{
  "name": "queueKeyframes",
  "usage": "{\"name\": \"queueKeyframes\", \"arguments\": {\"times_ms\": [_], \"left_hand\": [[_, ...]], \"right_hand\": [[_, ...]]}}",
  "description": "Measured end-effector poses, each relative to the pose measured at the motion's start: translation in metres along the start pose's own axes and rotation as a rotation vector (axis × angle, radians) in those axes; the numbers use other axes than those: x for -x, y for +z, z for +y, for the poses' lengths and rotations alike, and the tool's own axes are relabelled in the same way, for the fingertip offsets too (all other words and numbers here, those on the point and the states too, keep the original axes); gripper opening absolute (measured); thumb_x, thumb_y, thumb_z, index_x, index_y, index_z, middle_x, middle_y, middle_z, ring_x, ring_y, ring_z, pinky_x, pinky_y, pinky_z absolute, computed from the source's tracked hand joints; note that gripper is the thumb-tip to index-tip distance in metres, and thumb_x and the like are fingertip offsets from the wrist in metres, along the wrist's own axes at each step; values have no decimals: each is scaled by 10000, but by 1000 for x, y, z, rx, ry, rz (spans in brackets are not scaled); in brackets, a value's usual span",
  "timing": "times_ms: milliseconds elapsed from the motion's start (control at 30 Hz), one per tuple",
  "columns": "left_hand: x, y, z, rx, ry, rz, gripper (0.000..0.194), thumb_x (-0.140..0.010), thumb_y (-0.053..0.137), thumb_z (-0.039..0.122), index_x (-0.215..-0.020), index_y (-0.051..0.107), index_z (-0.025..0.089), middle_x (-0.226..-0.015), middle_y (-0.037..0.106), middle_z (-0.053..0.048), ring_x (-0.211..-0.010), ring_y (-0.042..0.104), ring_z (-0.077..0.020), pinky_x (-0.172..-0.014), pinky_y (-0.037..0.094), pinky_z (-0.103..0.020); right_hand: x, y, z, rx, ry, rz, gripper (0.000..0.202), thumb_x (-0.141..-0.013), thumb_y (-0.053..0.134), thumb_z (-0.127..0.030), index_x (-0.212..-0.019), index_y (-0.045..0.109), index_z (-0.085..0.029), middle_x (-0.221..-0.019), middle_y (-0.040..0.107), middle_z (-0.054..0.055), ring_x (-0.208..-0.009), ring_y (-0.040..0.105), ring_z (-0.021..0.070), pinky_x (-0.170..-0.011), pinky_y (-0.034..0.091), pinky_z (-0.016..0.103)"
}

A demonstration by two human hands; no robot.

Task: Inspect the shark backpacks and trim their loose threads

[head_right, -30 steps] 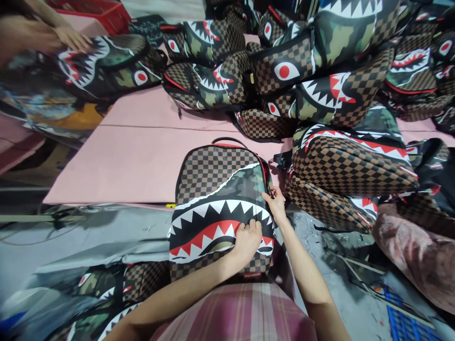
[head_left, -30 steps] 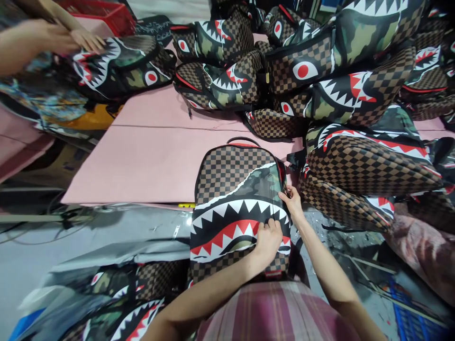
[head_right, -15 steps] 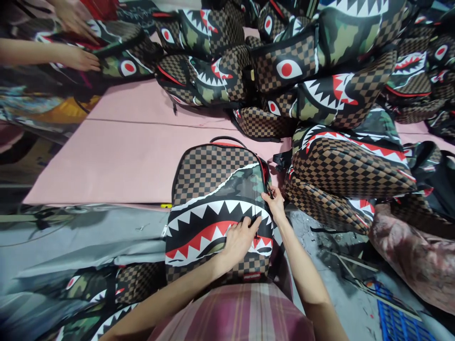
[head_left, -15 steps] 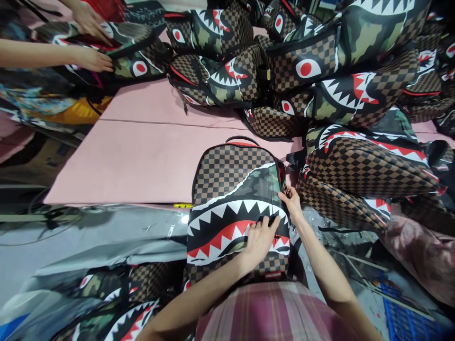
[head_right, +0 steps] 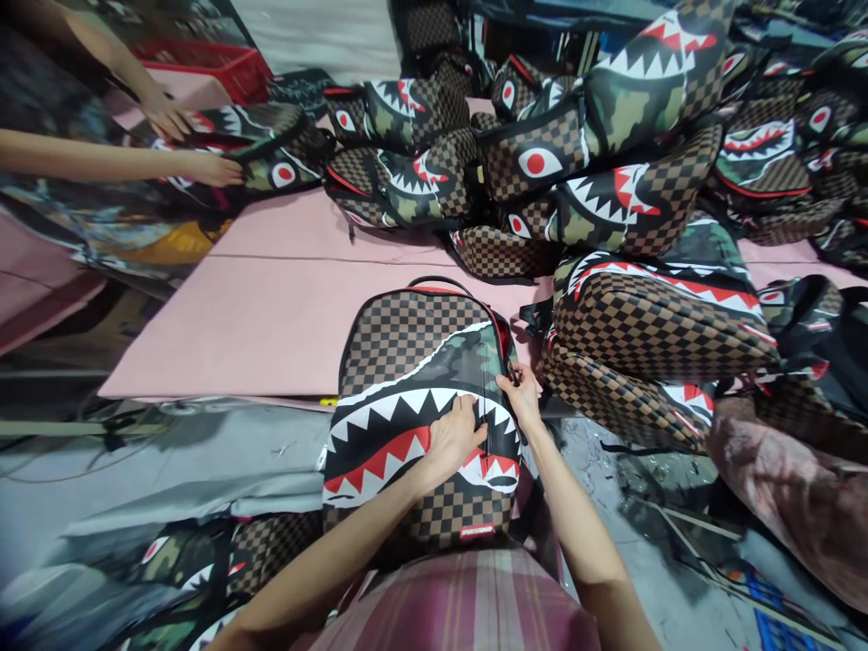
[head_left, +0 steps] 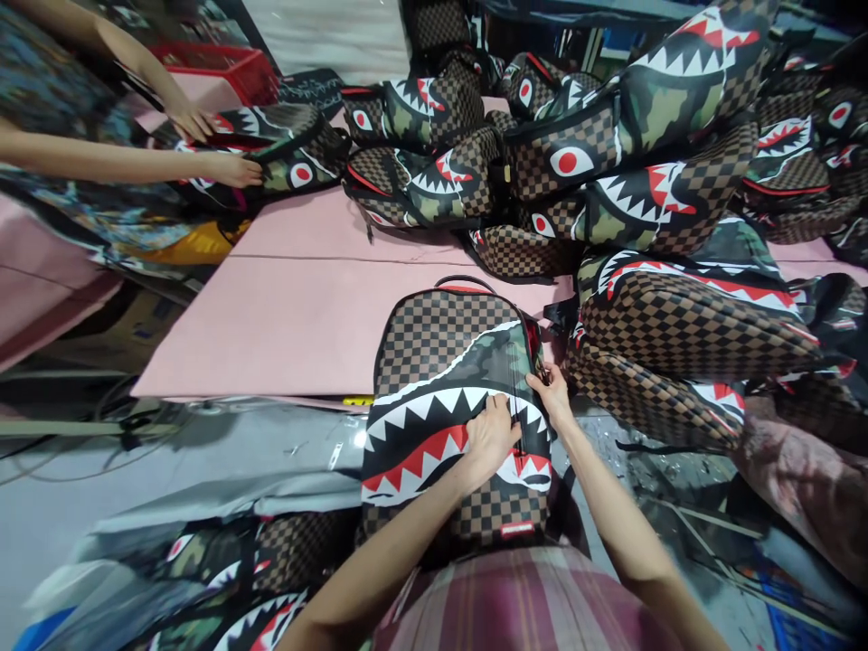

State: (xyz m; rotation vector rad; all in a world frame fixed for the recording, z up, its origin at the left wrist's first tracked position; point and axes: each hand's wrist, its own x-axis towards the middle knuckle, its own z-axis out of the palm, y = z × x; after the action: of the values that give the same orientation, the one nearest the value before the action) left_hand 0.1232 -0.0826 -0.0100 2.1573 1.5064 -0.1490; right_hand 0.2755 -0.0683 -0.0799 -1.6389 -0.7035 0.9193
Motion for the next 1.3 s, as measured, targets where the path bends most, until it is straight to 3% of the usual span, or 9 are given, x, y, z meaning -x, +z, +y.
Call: {"name": "queueKeyframes", "arguments": {"times_ms": [233, 333, 400, 567, 733, 867, 1067, 1167, 1300], "left_hand": [[-9, 5, 19, -91, -1, 145, 428, -728, 492, 180, -1142, 384, 158, -1070, 465, -115, -871, 591, -250, -667, 476, -345], [-18, -1, 24, -166, 50, 235, 499, -718, 485, 145, -1203, 367, 149, -1096, 472, -139, -946, 561, -274, -683, 477, -343], [-23, -10, 23, -197, 47, 236, 541, -727, 479, 146, -1250, 343, 132, -1068, 509, -155, -925, 575, -284, -677, 475, -351], [-7, -39, -1, -147, 64, 155, 584, -749, 416, 125, -1322, 303, 132, -839, 629, -108, -740, 632, -255, -651, 457, -344], [26, -51, -46, 269, 33, 305, 498, -731, 430, 147, -1226, 379, 177, -705, 594, 5, -657, 603, -155, -646, 439, -254], [33, -47, -61, 497, 10, 365, 416, -729, 461, 185, -1141, 411, 196, -693, 552, 42, -581, 553, -109, -618, 430, -227], [48, -55, -59, 300, 104, 452, 318, -737, 419, 108, -1022, 516, 209, -683, 554, 36, -579, 539, -104, -579, 392, -210], [62, -59, -69, 198, 181, 474, 251, -769, 384, 92, -879, 580, 203, -750, 597, 4, -662, 560, -112, -613, 400, -212], [66, -54, -80, 164, 237, 431, 291, -800, 356, 101, -813, 631, 197, -788, 597, -21, -706, 558, -111, -651, 418, -207]], "right_hand": [[2, -2, 1, 43, -53, -18, 450, -610, 667, -379, -986, 520, -179, -729, 513, -31, -656, 490, 131, -670, 419, 270], [1, -3, 4, 70, -75, -18, 447, -622, 648, -392, -992, 523, -175, -724, 528, -24, -646, 497, 137, -663, 424, 275], [-1, -3, 5, 84, -88, -7, 443, -615, 647, -384, -989, 535, -174, -758, 545, -8, -689, 513, 150, -698, 426, 289], [1, -2, -3, 175, -143, -6, 444, -625, 642, -371, -1023, 562, -191, -807, 561, 7, -752, 536, 175, -753, 422, 319], [18, 8, -24, 270, -247, -82, 447, -678, 621, -376, -1081, 556, -193, -836, 567, 15, -768, 551, 182, -751, 433, 321], [38, 28, -41, 309, -332, -87, 401, -733, 591, -381, -1092, 575, -201, -893, 606, 40, -816, 570, 195, -774, 442, 330], [48, 51, -54, 506, -394, -61, 604, -677, 677, -369, -1241, 499, -244, -1085, 615, 73, -953, 574, 251, -805, 442, 376], [42, 54, -49, 453, -360, -61, 530, -665, 682, -332, -1173, 559, -244, -1047, 638, 45, -906, 587, 226, -792, 450, 355], [35, 52, -39, 304, -313, -165, 365, -652, 685, -347, -984, 659, -195, -962, 661, 48, -854, 595, 212, -788, 450, 334]]}}
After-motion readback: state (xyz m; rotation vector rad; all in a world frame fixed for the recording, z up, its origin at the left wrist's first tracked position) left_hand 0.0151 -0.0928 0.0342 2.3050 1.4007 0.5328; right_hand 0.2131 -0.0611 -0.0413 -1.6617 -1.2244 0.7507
